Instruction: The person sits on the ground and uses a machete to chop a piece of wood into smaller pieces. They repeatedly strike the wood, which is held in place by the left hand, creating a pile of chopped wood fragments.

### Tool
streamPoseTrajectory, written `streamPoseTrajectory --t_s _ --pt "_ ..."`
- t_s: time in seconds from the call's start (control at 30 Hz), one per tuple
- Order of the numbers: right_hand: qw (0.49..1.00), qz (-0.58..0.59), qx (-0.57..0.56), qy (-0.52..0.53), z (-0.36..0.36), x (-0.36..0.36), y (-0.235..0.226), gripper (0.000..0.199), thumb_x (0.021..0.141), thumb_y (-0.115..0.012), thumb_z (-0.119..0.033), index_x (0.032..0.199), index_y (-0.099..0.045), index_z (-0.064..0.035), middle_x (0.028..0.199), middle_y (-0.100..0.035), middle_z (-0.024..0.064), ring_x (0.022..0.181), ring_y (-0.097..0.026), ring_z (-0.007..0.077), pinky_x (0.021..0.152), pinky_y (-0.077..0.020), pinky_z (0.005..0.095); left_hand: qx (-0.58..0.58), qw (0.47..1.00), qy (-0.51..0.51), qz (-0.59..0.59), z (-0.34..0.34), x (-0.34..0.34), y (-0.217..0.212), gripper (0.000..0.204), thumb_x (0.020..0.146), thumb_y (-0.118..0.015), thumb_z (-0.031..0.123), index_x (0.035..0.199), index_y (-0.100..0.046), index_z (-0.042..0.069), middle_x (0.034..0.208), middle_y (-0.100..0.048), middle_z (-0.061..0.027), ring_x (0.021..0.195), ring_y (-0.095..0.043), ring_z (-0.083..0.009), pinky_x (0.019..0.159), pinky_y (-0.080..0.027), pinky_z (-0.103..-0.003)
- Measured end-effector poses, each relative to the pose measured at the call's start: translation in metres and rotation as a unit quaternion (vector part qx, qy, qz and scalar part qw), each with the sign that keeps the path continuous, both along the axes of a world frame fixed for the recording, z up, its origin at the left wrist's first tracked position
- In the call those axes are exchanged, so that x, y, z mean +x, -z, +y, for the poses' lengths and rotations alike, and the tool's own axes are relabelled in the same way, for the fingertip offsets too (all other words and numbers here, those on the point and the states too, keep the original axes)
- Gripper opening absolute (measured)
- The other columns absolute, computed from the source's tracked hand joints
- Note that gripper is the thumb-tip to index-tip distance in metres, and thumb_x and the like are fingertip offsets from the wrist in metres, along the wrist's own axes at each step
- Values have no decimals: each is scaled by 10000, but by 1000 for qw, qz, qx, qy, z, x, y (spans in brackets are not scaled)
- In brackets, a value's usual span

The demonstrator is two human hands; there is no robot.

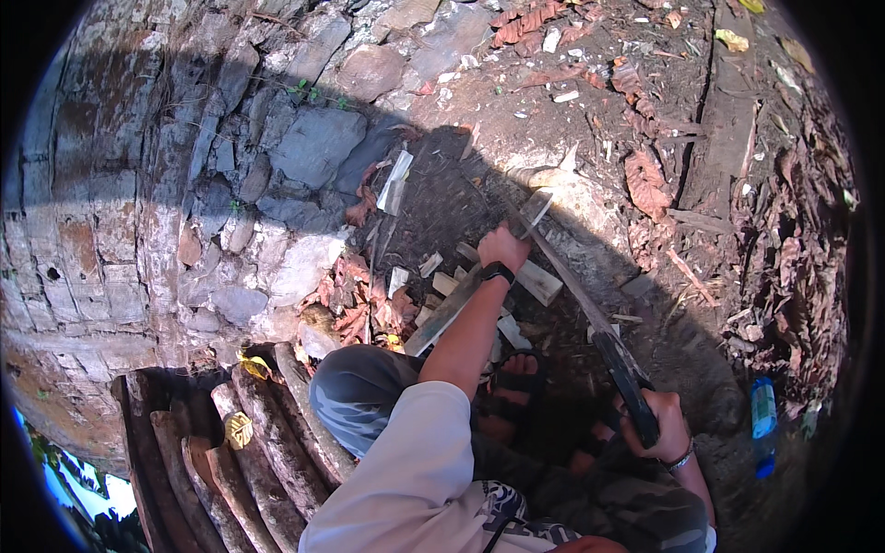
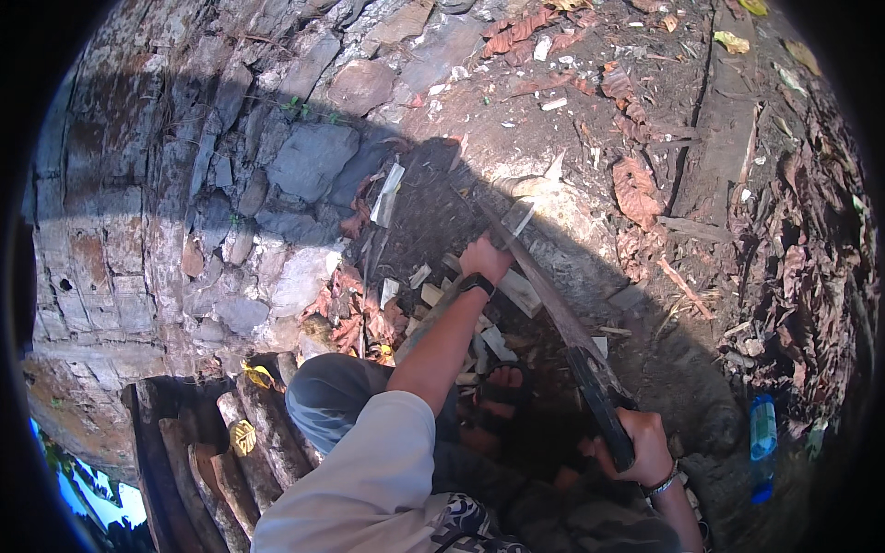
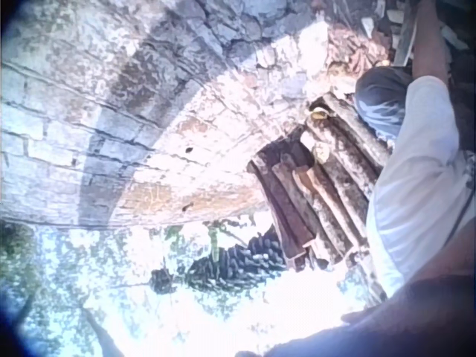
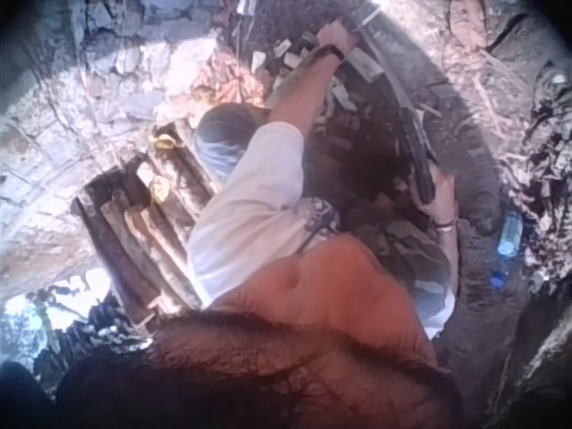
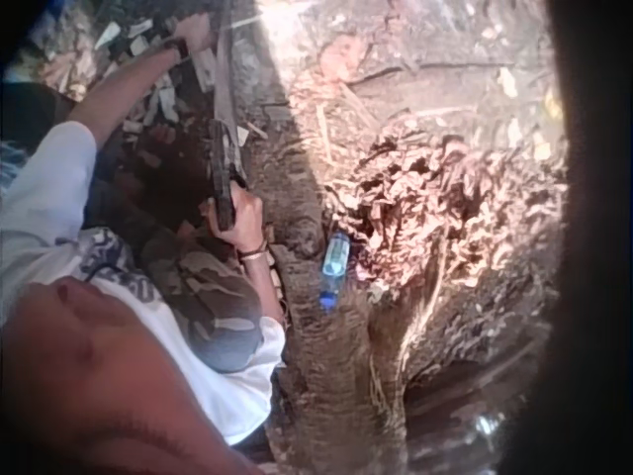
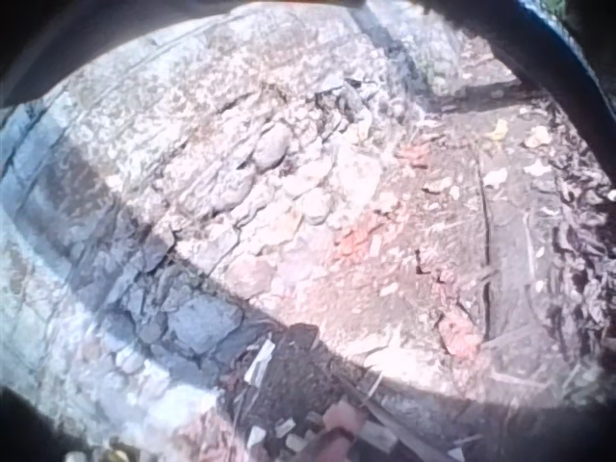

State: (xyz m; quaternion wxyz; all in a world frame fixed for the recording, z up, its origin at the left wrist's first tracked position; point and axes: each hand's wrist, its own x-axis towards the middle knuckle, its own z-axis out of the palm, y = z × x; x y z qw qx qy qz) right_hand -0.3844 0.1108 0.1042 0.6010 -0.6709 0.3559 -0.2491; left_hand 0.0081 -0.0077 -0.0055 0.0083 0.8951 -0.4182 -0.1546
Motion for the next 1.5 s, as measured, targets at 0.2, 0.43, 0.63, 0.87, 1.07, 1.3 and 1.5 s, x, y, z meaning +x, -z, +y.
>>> streamPoseTrajectory --t_s 0.2,0.43,0.63,0.87,1.07,1.3,1.5 --pt "1000 2 11 -7 7 30 24 276 704 -754 -161 694 -499 -56 567 -538 144 559 -607 384 532 -492 402 -3 1000 -7 -7 -2 6 -1 592 747 -737 464 1184 -675 69 1056 -702 -253 1021 -669 -419 877 -541 -502" --pt "998 2 -65 -9 -14 9 36 257 679 -756 -168 691 -527 -53 573 -526 139 556 -601 384 508 -474 375 42 998 12 52 -14 17 -13 584 718 -754 450 1167 -696 80 1103 -698 -245 1060 -668 -390 929 -529 -475" --pt "997 -18 -73 6 -13 7 54 257 677 -735 -166 667 -507 -47 554 -484 130 503 -558 348 495 -438 342 -8 991 51 120 -16 55 21 529 697 -773 391 1034 -713 -12 1026 -709 -256 990 -689 -381 878 -532 -431" --pt "998 -23 -60 -6 -26 1 65 243 681 -711 -153 660 -496 -42 536 -463 124 494 -545 336 494 -422 349 17 960 85 267 -28 86 41 408 692 -779 302 798 -676 -79 715 -684 -166 658 -663 -305 665 -522 -412" --pt "999 -33 26 7 -23 11 39 226 686 -721 -159 700 -526 -47 533 -512 112 495 -581 323 499 -452 333 23 935 41 352 -30 80 31 340 731 -752 245 871 -687 -59 634 -586 -35 515 -535 -124 497 -438 -304" --pt "998 39 -16 -54 -43 46 -53 245 739 -741 -190 728 -552 -35 556 -547 129 528 -617 330 524 -475 373 43 991 36 121 -19 49 9 497 724 -765 348 1081 -714 6 1089 -701 -247 1048 -676 -379 919 -528 -449" --pt "999 39 -22 -29 -34 24 -2 194 722 -729 -134 754 -575 -21 623 -573 155 586 -637 345 553 -480 361 54 998 2 29 -14 6 -15 583 722 -772 475 1118 -715 51 1121 -691 -249 1063 -669 -384 941 -530 -462"
